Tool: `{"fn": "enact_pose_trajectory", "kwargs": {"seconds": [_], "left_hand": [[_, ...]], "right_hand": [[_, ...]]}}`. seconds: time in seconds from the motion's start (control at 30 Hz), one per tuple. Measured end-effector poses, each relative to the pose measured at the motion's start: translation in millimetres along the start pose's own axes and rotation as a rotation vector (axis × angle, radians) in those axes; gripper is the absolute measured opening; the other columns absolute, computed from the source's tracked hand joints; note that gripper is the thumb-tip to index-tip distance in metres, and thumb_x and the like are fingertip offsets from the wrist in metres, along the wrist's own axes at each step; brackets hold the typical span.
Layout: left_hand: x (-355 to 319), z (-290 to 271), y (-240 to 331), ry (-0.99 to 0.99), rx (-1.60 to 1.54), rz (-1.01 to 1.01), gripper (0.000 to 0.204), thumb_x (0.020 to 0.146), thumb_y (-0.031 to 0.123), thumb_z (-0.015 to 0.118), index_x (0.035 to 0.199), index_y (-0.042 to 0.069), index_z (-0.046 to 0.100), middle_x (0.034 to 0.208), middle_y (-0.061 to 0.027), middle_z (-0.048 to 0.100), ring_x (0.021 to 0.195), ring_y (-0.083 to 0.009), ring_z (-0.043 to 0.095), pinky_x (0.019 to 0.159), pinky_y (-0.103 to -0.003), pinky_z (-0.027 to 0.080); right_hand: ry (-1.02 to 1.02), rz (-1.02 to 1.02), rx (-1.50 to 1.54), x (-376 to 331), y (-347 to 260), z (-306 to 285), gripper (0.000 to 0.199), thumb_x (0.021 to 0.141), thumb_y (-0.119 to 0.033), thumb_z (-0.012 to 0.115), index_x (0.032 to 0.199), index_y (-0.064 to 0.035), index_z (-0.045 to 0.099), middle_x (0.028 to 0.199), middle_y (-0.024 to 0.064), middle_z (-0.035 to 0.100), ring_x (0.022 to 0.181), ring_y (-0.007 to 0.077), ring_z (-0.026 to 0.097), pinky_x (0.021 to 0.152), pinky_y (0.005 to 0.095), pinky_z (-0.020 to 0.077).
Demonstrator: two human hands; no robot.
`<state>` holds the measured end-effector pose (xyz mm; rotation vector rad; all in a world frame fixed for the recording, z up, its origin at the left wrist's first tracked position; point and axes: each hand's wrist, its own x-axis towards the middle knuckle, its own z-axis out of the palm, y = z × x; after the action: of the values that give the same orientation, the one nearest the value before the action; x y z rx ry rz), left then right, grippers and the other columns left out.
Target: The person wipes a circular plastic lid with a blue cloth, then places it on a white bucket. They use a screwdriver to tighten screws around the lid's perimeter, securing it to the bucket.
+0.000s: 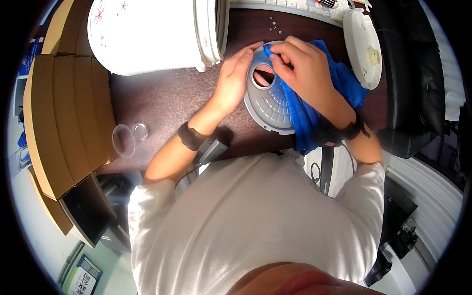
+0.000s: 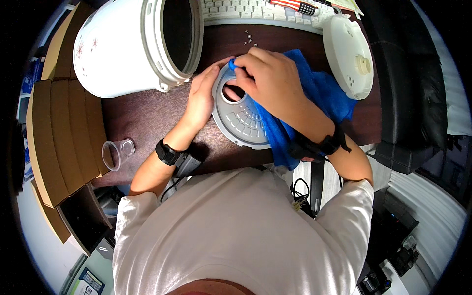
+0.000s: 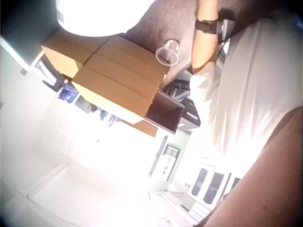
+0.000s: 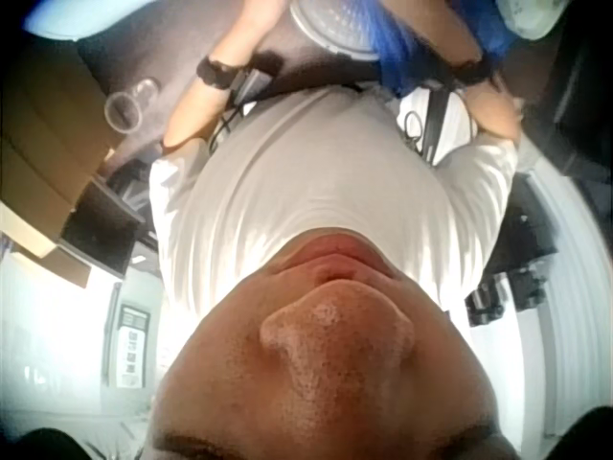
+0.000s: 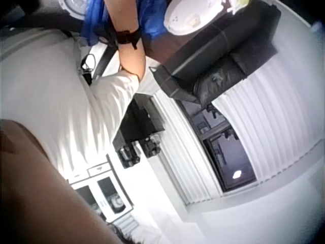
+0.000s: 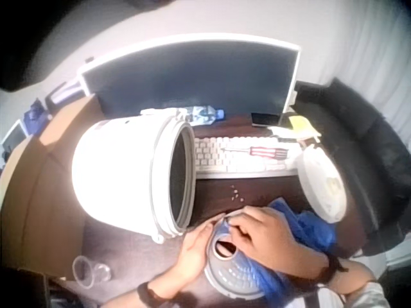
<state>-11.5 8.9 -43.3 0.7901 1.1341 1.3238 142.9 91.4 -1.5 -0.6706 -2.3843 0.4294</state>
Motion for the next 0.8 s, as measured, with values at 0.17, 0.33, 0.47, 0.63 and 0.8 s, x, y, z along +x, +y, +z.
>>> {"fn": "enact_pose_trajectory", "kwargs": {"seconds": [0.17,0.33,0.47,0.63,0.8], "left_hand": [[2.8,1.3,-6.9,0.069,0.107,0.176,0.054,0.106,0.036,0.031,0.127,-0.008,0.055,0.11,-0.0158,0.067,0.105,-0.0202,0.062,0.095,-0.03,0.045],[6.0,0.9,-11.7,0.091,0.157,0.198,0.056,0.106,0.039,0.032,0.124,-0.007,0.059,0.106,-0.0148,0.068,0.101,-0.0194,0.062,0.092,-0.029,0.046],[2.9,7.4,-2.7,0.069,0.156,0.094,0.054,0.107,0.035,0.029,0.123,-0.007,0.06,0.106,-0.0137,0.069,0.095,-0.0159,0.062,0.09,-0.028,0.047],[8.4,12.1,-8.9,0.069,0.163,0.162,0.04,0.103,0.027,0.038,0.111,-0.005,0.062,0.092,-0.0102,0.068,0.08,-0.0129,0.059,0.072,-0.027,0.047],[12.4,14.5,-9.3,0.074,0.189,0.202,0.036,0.103,0.023,0.039,0.109,-0.004,0.061,0.09,-0.0099,0.068,0.079,-0.0124,0.059,0.071,-0.027,0.048]], "right_hand": [[-0.086,-0.118,-0.046,-8.3,-15.3,16.2,0.01,0.078,-0.013,0.069,0.078,-0.007,0.061,0.077,0.0052,0.057,0.066,0.0245,0.062,0.059,0.0363,0.0508],[-0.18,-0.217,-0.121,-13.3,-18.8,16.1,0.007,0.076,-0.011,0.065,0.077,-0.006,0.061,0.078,0.0045,0.054,0.067,0.0206,0.062,0.058,0.035,0.0513],[-0.27,-0.341,-0.077,-24.0,-20.9,12.2,0.006,0.074,-0.011,0.063,0.077,-0.0058,0.062,0.079,0.004,0.054,0.067,0.0187,0.063,0.057,0.0332,0.0511],[-0.225,-0.317,-0.152,-26.5,-14.4,8.6,0.008,0.073,-0.012,0.064,0.079,-0.0076,0.064,0.079,0.0028,0.056,0.067,0.0173,0.063,0.057,0.0308,0.0504],[-0.129,-0.293,-0.225,-26.6,-11.2,13.9,0.007,0.072,-0.012,0.065,0.078,-0.0092,0.064,0.077,0.0025,0.056,0.066,0.0173,0.063,0.056,0.0316,0.0505]]}}
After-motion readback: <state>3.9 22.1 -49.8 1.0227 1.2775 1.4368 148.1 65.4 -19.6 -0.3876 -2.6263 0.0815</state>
